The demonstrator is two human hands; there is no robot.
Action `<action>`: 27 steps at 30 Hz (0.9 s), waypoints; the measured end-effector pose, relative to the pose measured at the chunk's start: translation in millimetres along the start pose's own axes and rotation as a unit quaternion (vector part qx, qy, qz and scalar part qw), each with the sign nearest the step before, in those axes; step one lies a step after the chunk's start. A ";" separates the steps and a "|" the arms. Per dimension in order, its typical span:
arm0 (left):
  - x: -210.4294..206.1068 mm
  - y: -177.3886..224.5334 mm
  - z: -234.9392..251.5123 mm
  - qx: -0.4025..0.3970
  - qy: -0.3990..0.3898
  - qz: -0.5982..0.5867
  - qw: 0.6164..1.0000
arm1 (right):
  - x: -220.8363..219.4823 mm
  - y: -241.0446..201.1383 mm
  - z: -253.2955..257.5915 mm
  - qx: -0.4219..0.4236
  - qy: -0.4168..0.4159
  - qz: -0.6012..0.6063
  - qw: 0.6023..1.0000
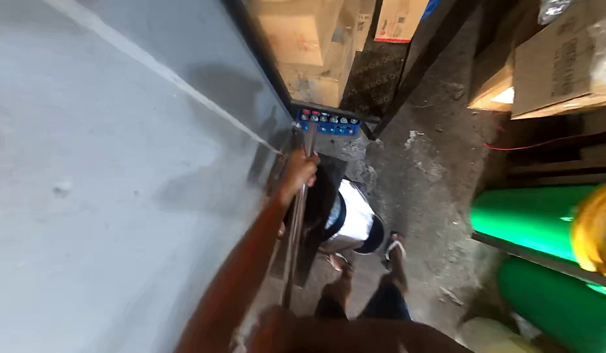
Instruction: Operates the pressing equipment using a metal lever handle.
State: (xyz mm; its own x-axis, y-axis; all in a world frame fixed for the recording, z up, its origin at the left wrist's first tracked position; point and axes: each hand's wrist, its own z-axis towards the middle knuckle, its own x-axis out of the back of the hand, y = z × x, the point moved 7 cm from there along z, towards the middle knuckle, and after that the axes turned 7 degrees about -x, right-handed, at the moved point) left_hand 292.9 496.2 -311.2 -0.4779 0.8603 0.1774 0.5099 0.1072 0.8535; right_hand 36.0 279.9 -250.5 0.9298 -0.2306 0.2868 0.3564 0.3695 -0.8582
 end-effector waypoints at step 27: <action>-36.8 -72.2 -393.5 -0.152 0.909 -0.016 0.387 | 243.7 230.0 246.5 0.070 -0.490 -0.491 0.717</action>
State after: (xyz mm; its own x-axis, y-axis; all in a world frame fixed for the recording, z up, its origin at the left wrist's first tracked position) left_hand -7.7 260.6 -186.6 -0.3340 -0.9423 -0.0200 0.5074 -0.1977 0.8387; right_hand 367.2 530.5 -273.0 -0.1813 0.2765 0.9438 0.8256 0.5642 -0.0067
